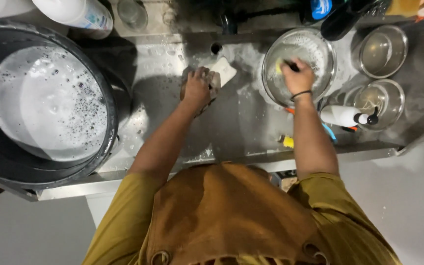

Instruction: The person scrubs a white sneaker with a blue sole using multiple brushes and a cleaning solution in a sink. They rotate the shoe to clean the sole, sides, and upper, repeatedly dipping brushes into soapy water and applying liquid cleaner from a bottle.

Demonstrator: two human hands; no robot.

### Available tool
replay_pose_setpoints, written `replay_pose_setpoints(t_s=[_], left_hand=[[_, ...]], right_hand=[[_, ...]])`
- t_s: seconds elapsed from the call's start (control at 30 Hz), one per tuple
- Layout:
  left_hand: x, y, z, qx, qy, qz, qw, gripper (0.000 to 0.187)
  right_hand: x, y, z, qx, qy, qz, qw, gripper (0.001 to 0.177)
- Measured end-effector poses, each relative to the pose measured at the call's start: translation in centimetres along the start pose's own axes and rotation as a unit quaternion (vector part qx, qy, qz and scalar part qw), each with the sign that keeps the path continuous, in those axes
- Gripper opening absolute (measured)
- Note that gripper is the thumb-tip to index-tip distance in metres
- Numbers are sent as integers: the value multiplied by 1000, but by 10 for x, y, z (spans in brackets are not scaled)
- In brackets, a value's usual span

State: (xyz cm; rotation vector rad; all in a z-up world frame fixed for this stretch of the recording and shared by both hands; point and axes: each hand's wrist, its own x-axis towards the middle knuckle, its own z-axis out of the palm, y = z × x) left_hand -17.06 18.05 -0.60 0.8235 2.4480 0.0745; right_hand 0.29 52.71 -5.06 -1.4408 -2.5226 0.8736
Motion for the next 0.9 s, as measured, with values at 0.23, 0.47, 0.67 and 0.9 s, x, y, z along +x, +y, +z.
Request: replay_pose_setpoints(t_s=[0.23,0.47,0.67,0.9], left_hand=[[44,-55,123,-240,262,219,909,63],[-12,-42,99,-624,232,108,738,61],[21,-71,121,-230,341,306,858,68],[21,-83,96,-274,95,148,945,109]], right_hand=[[-125,-220,31,124,-146,-351,916,29],[-155,-191,104,173,-197,-445,857,42],[-165,-229,91,115,-268,-296,910,71],[-114,-227,102,561,-273,114,773,14]])
